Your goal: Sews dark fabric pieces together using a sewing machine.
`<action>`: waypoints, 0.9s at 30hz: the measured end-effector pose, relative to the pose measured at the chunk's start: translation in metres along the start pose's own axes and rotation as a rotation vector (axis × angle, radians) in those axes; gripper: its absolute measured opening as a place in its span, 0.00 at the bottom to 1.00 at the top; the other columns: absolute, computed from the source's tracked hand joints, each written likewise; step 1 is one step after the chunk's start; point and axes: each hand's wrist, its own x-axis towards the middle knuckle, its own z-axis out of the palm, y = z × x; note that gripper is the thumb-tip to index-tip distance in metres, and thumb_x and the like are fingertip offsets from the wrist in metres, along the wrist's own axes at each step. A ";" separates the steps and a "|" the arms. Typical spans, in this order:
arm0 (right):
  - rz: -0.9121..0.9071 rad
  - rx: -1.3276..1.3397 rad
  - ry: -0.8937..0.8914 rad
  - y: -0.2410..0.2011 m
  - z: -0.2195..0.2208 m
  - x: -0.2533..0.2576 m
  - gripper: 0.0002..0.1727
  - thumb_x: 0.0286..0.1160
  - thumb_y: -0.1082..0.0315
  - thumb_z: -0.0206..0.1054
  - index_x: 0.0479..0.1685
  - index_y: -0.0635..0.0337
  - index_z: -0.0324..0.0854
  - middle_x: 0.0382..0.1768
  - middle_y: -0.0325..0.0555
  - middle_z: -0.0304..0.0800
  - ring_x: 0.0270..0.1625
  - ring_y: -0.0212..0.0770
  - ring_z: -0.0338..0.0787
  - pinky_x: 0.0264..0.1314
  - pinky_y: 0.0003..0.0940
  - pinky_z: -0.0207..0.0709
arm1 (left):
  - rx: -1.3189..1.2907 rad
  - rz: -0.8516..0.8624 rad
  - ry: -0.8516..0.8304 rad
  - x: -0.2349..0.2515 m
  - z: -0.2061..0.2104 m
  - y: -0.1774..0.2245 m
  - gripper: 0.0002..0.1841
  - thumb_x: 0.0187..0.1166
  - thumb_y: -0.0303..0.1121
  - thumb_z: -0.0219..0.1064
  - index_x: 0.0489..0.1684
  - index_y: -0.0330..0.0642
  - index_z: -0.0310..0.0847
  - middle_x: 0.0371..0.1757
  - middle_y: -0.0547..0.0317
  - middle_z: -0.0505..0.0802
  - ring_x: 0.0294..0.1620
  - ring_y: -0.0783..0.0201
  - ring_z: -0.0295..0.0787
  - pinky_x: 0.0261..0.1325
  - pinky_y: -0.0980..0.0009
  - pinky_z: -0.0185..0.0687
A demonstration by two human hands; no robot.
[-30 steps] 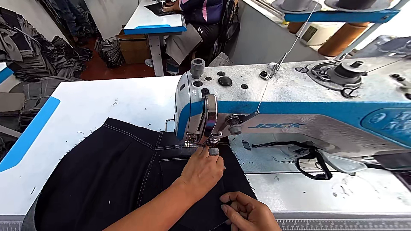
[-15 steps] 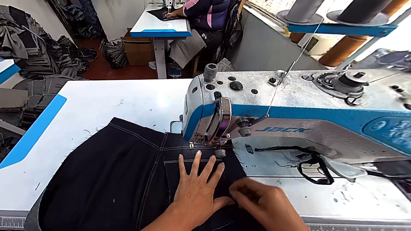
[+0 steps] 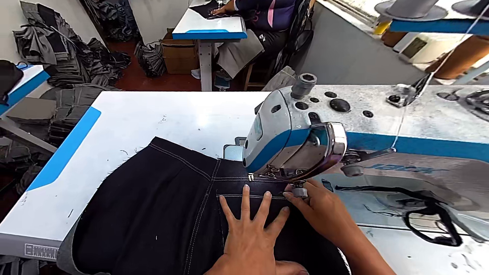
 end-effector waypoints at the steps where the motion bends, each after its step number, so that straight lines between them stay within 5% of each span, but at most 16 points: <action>1: -0.004 -0.005 -0.022 0.000 -0.001 0.001 0.04 0.73 0.67 0.73 0.39 0.57 0.88 0.34 0.44 0.84 0.29 0.42 0.83 0.31 0.48 0.77 | -0.012 -0.002 -0.019 0.001 -0.002 0.000 0.55 0.57 0.88 0.47 0.93 0.77 0.53 0.95 0.54 0.58 0.92 0.22 0.35 0.69 0.07 0.25; 10: 0.097 0.065 -0.209 -0.011 -0.017 0.014 0.03 0.77 0.72 0.72 0.37 0.61 0.87 0.32 0.47 0.84 0.34 0.44 0.84 0.39 0.47 0.76 | -0.028 0.024 -0.062 0.003 -0.005 -0.006 0.55 0.57 0.88 0.49 0.93 0.78 0.52 0.96 0.54 0.56 0.92 0.21 0.33 0.69 0.07 0.23; 19: 0.189 0.052 -0.242 -0.024 -0.015 0.019 0.07 0.81 0.68 0.70 0.39 0.63 0.88 0.38 0.51 0.87 0.41 0.50 0.87 0.46 0.54 0.78 | 0.027 0.068 0.096 -0.004 0.002 -0.030 0.52 0.60 0.87 0.46 0.91 0.75 0.60 0.94 0.56 0.62 0.93 0.26 0.40 0.71 0.08 0.30; 25: 0.043 0.047 -0.027 -0.007 0.001 0.006 0.03 0.74 0.68 0.73 0.37 0.56 0.88 0.32 0.42 0.84 0.29 0.42 0.83 0.32 0.49 0.76 | 0.017 0.068 0.036 -0.008 -0.003 -0.033 0.51 0.62 0.86 0.44 0.92 0.77 0.57 0.95 0.54 0.60 0.93 0.24 0.38 0.71 0.08 0.30; 27: 0.004 0.018 0.040 -0.002 0.007 0.002 0.06 0.73 0.64 0.71 0.38 0.56 0.88 0.32 0.43 0.85 0.28 0.43 0.84 0.29 0.50 0.76 | 0.000 0.039 0.075 -0.005 -0.005 -0.028 0.49 0.64 0.85 0.44 0.89 0.75 0.63 0.92 0.53 0.66 0.91 0.22 0.45 0.70 0.08 0.33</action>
